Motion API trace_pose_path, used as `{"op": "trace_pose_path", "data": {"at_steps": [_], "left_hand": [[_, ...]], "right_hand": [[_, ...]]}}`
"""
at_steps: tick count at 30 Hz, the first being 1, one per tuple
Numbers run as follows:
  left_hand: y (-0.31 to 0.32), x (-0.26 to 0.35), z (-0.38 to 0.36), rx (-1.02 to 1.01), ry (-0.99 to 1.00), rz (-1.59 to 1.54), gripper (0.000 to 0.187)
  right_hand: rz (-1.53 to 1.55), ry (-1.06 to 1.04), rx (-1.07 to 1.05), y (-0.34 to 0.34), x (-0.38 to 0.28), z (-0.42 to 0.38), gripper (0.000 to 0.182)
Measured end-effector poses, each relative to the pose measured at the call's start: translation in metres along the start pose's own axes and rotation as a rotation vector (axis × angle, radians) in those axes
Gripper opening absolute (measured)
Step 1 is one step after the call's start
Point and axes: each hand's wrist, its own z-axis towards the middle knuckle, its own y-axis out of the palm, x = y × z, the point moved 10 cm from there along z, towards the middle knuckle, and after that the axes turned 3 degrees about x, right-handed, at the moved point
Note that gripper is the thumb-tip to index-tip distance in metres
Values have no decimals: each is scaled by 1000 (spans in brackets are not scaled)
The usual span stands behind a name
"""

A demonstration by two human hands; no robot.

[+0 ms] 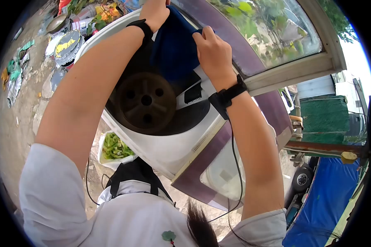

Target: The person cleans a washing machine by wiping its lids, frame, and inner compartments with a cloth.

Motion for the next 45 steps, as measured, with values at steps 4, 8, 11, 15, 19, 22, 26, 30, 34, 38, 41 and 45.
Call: {"op": "trace_pose_path", "data": {"at_steps": [4, 8, 11, 15, 19, 22, 26, 30, 34, 38, 41, 45], "left_hand": [[17, 45, -29, -148, 226, 89, 20], [43, 64, -73, -249, 456, 178, 14], [47, 60, -73, -374, 411, 96, 26], [38, 46, -80, -292, 426, -71, 29], [37, 50, -87, -194, 375, -76, 31], [57, 48, -79, -462, 308, -45, 35], [57, 43, -88, -542, 342, -34, 45], [47, 30, -91, -498, 521, 266, 60], [52, 32, -94, -410, 504, 391, 61], [59, 47, -101, -496, 446, 297, 64], [58, 46, -107, -622, 424, 128, 73], [53, 32, -105, -659, 452, 175, 80]], "right_hand": [[-170, 16, -179, 41, 4, -3, 4], [-216, 48, -412, 71, 9, -33, 12], [-188, 223, -503, 77, 19, -48, 21], [-87, 88, -277, 74, -4, -32, 31], [-139, 178, -302, 75, -1, -43, 32], [-209, 184, -437, 68, 6, -55, 27], [-334, 131, -620, 71, -2, -55, 22], [-525, -196, -361, 84, -22, -44, 27], [-724, -257, -699, 94, -26, -44, 36], [-790, -355, -906, 95, -28, -64, 36], [-640, -272, -983, 93, -20, -75, 35], [-647, -301, -528, 92, -17, -66, 34]]}}
